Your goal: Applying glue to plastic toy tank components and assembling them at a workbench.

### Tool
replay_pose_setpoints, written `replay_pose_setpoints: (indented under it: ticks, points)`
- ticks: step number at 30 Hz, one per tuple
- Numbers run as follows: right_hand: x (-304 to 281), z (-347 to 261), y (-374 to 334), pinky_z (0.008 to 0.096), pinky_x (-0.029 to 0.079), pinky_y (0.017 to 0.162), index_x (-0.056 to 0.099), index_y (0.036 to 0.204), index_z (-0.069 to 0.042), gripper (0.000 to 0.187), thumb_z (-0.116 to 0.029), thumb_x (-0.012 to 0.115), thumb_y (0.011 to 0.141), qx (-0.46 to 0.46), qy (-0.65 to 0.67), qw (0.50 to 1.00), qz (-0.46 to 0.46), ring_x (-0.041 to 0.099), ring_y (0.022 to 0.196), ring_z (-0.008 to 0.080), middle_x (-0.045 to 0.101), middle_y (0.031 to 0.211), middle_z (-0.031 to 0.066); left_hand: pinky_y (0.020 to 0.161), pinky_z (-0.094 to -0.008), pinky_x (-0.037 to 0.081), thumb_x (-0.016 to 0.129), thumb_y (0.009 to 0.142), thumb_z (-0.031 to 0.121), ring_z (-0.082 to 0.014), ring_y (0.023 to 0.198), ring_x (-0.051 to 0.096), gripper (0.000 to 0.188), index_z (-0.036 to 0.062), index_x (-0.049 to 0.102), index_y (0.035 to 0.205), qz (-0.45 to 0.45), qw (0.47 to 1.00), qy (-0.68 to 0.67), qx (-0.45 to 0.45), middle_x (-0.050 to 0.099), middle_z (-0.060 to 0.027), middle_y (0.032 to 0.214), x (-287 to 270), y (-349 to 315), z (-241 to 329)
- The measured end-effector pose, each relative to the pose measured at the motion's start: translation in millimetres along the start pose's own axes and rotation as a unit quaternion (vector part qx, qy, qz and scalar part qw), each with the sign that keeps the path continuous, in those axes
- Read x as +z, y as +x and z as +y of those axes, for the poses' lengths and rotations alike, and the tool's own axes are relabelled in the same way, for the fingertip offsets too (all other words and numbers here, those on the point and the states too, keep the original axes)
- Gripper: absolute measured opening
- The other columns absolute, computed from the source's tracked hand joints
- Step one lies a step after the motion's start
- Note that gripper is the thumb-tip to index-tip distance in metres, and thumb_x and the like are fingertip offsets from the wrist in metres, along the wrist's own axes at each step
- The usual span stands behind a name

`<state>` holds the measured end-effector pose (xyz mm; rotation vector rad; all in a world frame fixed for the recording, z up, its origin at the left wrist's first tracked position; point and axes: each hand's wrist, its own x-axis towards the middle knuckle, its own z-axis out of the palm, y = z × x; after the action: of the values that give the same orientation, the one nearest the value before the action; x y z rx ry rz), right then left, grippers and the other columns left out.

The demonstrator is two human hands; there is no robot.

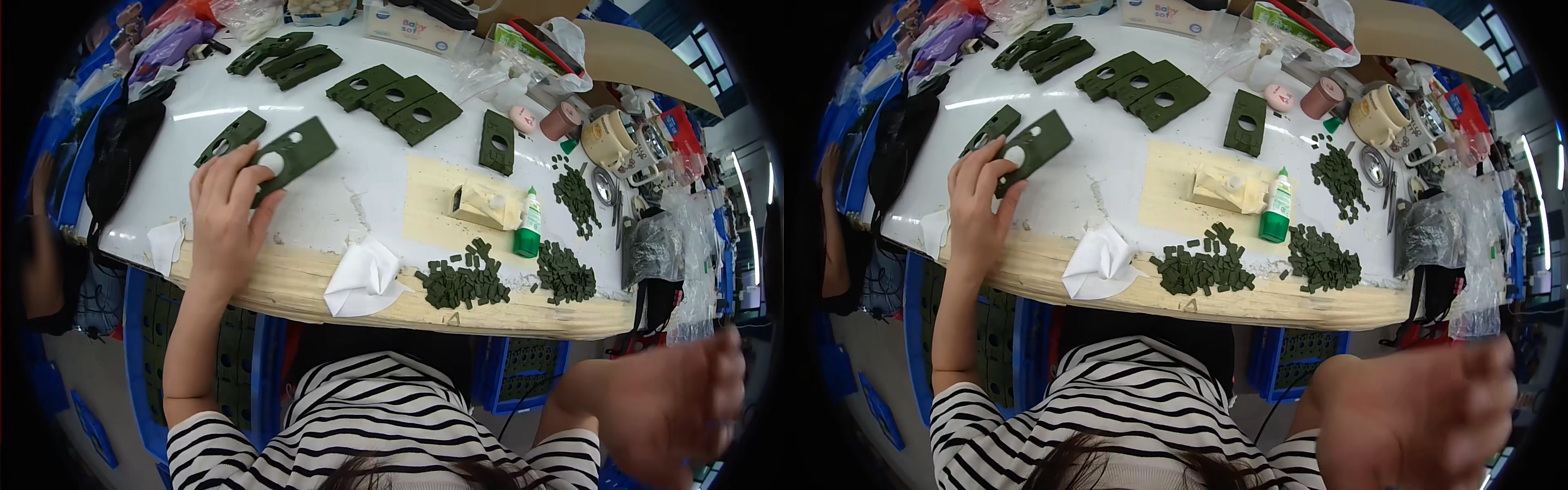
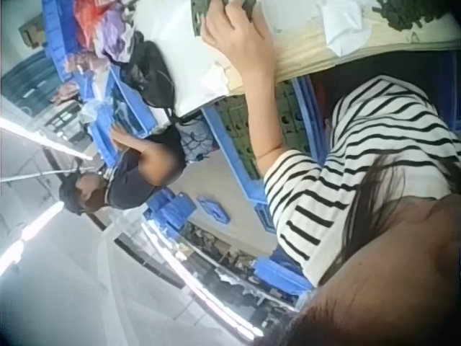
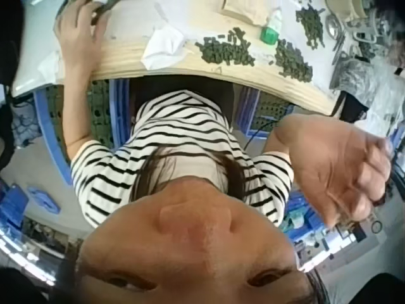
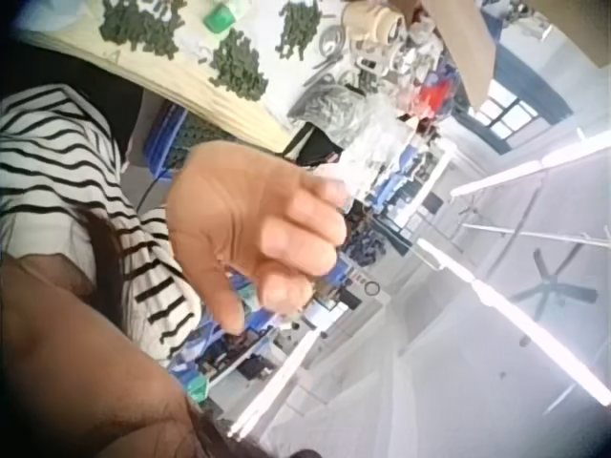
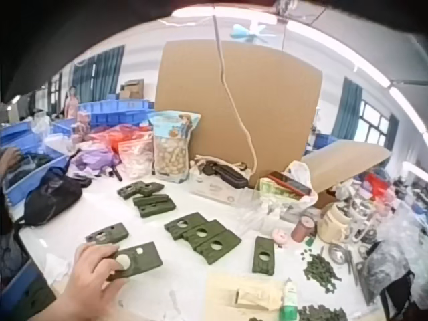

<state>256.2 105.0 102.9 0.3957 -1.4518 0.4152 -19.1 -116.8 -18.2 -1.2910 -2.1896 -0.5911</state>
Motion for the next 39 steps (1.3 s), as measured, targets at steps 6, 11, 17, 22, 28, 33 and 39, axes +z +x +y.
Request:
replay_pose_setpoints:
  ticks: [6,11,17,22,28,33,39]
  points:
    - [76,41,-63,0.0449,0.038,0.097,0.049,0.133,-0.006,0.088,-0.031,0.084,0.057,0.176,-0.078,0.829,-0.525,0.046,0.117,0.0333,0.051,0.126,0.0124,0.106,-0.0546,0.031,0.078,0.069,0.009,-0.03,0.106,0.058,0.038,0.0079,0.056,0.1,-0.049,0.981,-0.146,0.116,0.058,-0.0157,0.12,-22,1,41]
    - [81,54,-67,0.0445,0.038,0.094,0.06,0.112,-0.005,0.064,-0.027,0.084,0.056,0.127,-0.051,0.856,-0.499,0.052,0.103,0.0287,0.059,0.101,0.0072,0.107,-0.0552,0.031,0.084,0.068,0.021,-0.0322,0.115,0.054,0.074,0.0111,0.038,0.126,0.009,0.944,-0.296,0.145,0.048,-0.0214,0.132,-18,5,45]
    - [78,46,-76,0.0398,0.04,0.084,0.062,0.108,-0.007,0.057,-0.03,0.084,0.061,0.239,0.053,0.857,-0.454,0.051,0.09,0.0273,0.059,0.092,0.0067,0.101,-0.0448,0.044,0.091,0.06,0.018,-0.027,0.124,0.046,0.119,0.0079,0.011,0.147,-0.115,0.638,-0.743,-0.166,0.036,-0.0195,0.142,7,-14,67]
    - [68,42,-72,0.0407,0.042,0.088,0.055,0.121,-0.006,0.066,-0.036,0.082,0.068,0.247,0.042,0.856,-0.453,0.053,0.099,0.031,0.057,0.106,0.0111,0.102,-0.0454,0.043,0.08,0.076,0.027,-0.0278,0.122,0.049,0.083,0.0027,0.031,0.138,-0.095,0.618,-0.758,-0.187,0.04,-0.0207,0.14,18,-15,76]
    - [-39,142,-80,0.0299,0.051,0.066,0.064,0.091,0.002,0.015,-0.009,0.069,0.081,0.397,-0.204,0.787,-0.425,0.065,0.071,0.0195,0.067,0.082,0.0113,0.098,-0.0435,0.048,0.074,0.082,0.027,-0.0302,0.124,0.049,0.074,0.002,0.032,0.138,-0.103,0.632,-0.736,-0.218,0.043,-0.0224,0.138,3,-2,61]
    - [-73,181,-98,0.0249,0.048,0.062,0.067,0.087,0.0,0.011,-0.006,0.071,0.079,0.471,-0.254,0.686,-0.493,0.056,0.063,0.0101,0.065,0.071,0.0041,0.092,-0.042,0.053,0.072,0.083,0.021,-0.0279,0.119,0.054,0.069,0.005,0.033,0.138,-0.11,0.613,-0.744,-0.242,0.045,-0.0189,0.138,7,20,61]
    - [-76,198,-103,0.0244,0.047,0.061,0.067,0.086,0.001,0.011,-0.004,0.07,0.077,0.499,-0.24,0.643,-0.529,0.055,0.063,0.0093,0.064,0.071,0.0032,0.095,-0.0397,0.052,0.069,0.083,0.006,-0.0235,0.12,0.053,0.063,0.0069,0.036,0.136,-0.164,0.574,-0.756,-0.27,0.044,-0.0151,0.139,10,36,67]
